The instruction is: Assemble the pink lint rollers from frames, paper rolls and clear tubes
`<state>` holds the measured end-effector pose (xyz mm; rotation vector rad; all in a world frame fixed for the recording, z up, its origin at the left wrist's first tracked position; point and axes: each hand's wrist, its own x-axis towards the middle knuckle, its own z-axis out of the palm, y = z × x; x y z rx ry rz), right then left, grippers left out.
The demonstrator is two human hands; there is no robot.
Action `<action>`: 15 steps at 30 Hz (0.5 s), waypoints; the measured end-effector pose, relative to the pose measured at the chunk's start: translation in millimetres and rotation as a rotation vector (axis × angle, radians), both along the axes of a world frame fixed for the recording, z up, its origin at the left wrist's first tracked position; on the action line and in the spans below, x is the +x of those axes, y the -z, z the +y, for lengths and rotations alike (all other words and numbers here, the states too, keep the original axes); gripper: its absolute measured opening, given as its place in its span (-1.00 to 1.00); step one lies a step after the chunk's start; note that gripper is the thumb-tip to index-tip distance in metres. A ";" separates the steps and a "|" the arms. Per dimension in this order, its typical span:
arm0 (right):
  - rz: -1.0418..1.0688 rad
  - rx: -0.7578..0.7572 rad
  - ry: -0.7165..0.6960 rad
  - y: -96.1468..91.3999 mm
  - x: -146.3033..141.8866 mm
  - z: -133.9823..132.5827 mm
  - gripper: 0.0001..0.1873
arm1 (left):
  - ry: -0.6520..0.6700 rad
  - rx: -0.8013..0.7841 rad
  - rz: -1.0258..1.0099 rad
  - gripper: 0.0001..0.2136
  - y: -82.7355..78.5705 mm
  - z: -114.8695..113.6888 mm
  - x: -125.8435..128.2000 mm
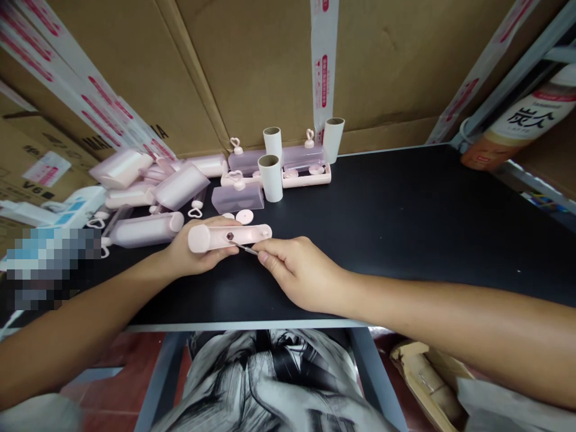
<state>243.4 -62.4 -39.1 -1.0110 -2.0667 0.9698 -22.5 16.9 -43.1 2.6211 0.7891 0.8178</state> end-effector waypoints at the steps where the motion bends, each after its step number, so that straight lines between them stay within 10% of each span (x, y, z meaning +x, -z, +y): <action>1: -0.001 -0.003 0.006 0.2 -0.3 -0.4 -0.67 | -0.007 0.002 -0.003 -0.62 0.4 -0.2 0.4; 15: -0.009 -0.018 0.078 -1.1 -6.3 -4.4 -0.66 | -0.204 -0.016 -0.116 -0.63 18.4 -12.6 13.9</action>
